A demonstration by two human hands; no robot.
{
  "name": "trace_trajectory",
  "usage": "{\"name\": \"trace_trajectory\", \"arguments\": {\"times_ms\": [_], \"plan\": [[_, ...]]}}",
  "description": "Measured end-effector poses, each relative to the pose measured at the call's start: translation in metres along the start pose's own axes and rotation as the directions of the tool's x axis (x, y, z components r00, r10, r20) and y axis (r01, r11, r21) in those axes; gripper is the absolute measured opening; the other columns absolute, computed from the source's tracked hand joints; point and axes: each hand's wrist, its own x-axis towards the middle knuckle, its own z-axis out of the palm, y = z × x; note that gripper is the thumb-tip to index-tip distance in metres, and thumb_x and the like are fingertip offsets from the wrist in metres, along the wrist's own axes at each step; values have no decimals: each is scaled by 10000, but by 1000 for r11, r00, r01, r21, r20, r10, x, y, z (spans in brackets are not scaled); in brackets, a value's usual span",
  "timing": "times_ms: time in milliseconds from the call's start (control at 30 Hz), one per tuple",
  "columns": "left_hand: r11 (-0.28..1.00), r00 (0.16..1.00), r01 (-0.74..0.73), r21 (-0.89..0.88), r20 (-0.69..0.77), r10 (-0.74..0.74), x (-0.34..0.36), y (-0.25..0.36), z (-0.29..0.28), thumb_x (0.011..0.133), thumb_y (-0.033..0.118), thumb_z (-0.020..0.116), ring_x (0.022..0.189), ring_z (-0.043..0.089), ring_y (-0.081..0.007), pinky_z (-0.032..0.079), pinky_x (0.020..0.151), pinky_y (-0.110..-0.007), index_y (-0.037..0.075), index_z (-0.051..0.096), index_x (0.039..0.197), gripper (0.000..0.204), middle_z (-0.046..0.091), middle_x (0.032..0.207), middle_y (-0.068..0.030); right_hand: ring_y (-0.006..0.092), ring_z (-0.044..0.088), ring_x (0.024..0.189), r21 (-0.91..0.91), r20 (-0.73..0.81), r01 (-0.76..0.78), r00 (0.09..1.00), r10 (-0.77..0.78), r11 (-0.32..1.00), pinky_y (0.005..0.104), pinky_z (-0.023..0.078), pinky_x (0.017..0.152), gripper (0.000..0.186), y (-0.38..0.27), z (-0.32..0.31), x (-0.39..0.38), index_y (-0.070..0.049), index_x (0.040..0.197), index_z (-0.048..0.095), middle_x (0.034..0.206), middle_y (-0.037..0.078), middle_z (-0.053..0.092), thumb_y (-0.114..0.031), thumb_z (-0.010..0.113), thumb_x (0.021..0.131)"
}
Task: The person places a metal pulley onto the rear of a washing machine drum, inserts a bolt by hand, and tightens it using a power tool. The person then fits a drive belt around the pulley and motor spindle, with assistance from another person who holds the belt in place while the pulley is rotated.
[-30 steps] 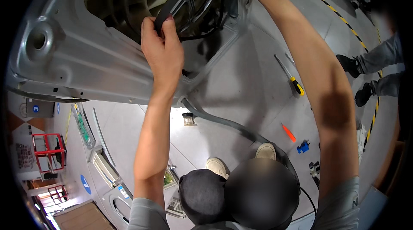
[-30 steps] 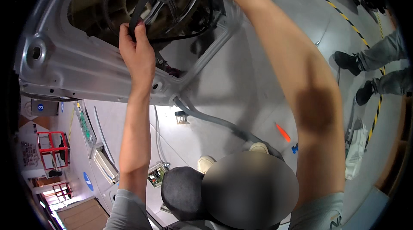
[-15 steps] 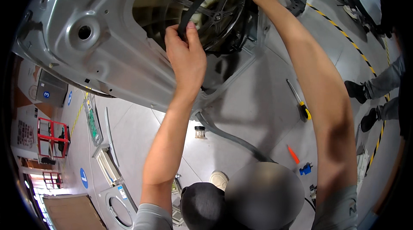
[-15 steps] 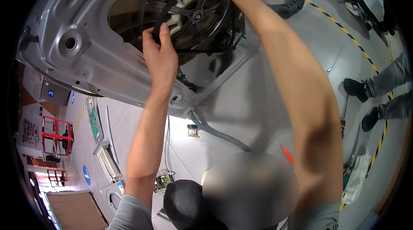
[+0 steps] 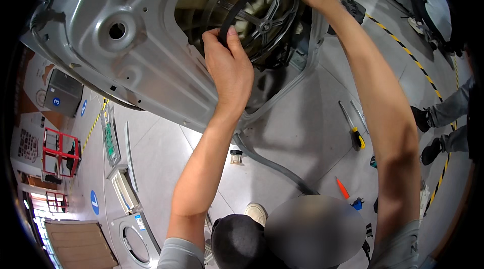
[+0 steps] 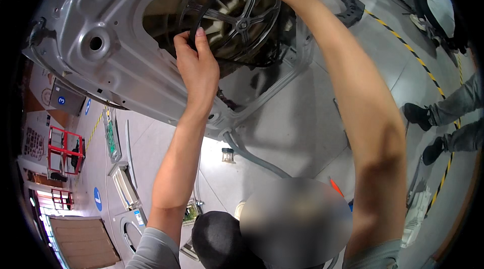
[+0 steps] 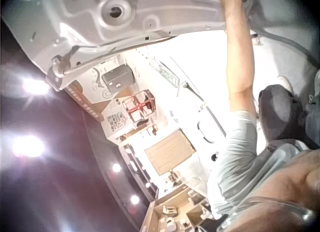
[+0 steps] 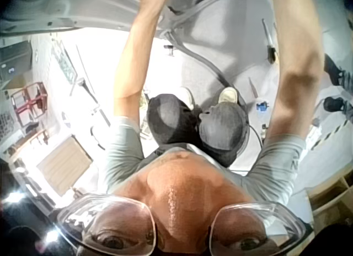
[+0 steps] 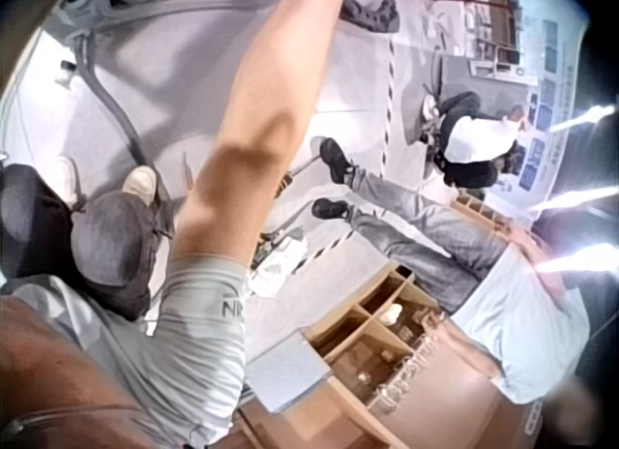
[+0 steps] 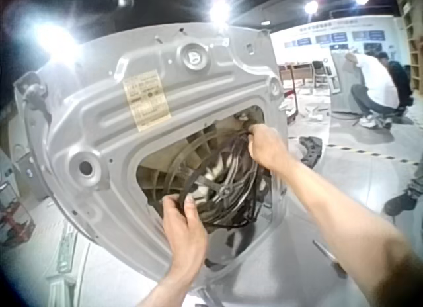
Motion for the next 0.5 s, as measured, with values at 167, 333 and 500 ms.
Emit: {"name": "trace_trajectory", "arguments": {"times_ms": [167, 333, 500], "plan": [[940, 957, -284, 189, 0, 289, 8, 18, -4, 960, 100, 592, 801, 590, -317, 487, 747, -418, -22, 512, 1219, 297, 608, 978, -203, 467, 639, 996, 143, 24, -107, 994, 105, 984, 537, 507, 857, 298, -26, -14, -5, 7, 1142, 617, 999, 283, 682, -193, 575, 924], [609, 802, -569, 553, 209, 560, 30, 31, -18, 804, -8, 622, 1057, 572, -392, 488, 871, -483, 5, 491, 1320, 532, 534, 1232, -228, 460, 643, 999, 167, -78, -168, 980, 183, 971, 524, 510, 858, 303, -45, -10, -18, -7, 1153, 640, 1024, 262, 690, -225, 568, 956], [507, 728, -660, 555, 306, 614, 63, 42, -18, 782, 24, 646, 1091, 567, -416, 489, 910, -492, -9, 492, 1321, 561, 551, 1208, -225, 454, 649, 965, 201, -108, -71, 990, 94, 977, 523, 510, 836, 318, -44, -14, -17, 9, 1046, 683, 978, 261, 692, -274, 548, 995]]}}
